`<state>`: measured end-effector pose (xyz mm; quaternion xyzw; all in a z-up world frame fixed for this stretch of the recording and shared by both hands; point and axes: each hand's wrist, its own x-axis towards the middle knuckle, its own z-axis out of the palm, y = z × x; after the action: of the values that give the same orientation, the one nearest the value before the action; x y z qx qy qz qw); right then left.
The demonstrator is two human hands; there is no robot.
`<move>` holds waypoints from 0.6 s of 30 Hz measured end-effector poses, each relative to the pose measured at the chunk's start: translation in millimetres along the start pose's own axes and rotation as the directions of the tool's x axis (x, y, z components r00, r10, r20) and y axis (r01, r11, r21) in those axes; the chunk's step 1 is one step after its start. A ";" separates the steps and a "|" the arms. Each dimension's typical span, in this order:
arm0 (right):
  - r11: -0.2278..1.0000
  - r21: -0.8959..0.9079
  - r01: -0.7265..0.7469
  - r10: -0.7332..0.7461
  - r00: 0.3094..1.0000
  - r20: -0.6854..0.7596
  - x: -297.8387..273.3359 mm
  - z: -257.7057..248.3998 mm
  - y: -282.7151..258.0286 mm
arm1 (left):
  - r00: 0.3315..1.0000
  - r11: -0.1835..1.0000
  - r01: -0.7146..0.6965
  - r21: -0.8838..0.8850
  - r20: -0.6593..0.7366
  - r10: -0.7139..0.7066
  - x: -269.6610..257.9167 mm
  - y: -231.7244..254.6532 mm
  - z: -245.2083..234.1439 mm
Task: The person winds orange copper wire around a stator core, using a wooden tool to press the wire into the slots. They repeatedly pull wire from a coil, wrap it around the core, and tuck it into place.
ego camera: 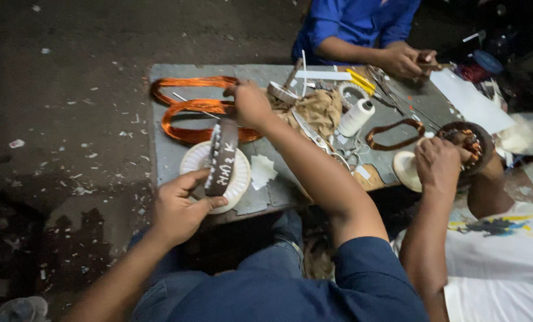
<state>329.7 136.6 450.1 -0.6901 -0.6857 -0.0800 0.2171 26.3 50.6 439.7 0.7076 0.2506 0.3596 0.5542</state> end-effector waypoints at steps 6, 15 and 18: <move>0.989 -0.113 0.099 -0.101 0.995 -0.020 7.0 40.5 22.1 | 0.993 0.950 -0.042 -0.308 0.096 0.075 11.2 -19.1 -5.7; 0.990 0.079 0.119 -0.113 0.991 -0.075 -4.1 46.7 23.3 | 0.991 0.992 -0.116 0.058 0.071 0.111 4.6 -3.1 -15.0; 0.975 0.067 0.214 -0.201 0.966 -0.164 -9.9 31.2 11.0 | 0.970 0.971 -0.235 0.042 0.080 0.231 6.2 11.0 -22.9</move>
<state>334.2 140.8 416.1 -0.5964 -0.7379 -0.1272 0.2891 11.6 66.3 454.7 0.7590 0.1538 0.3891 0.4989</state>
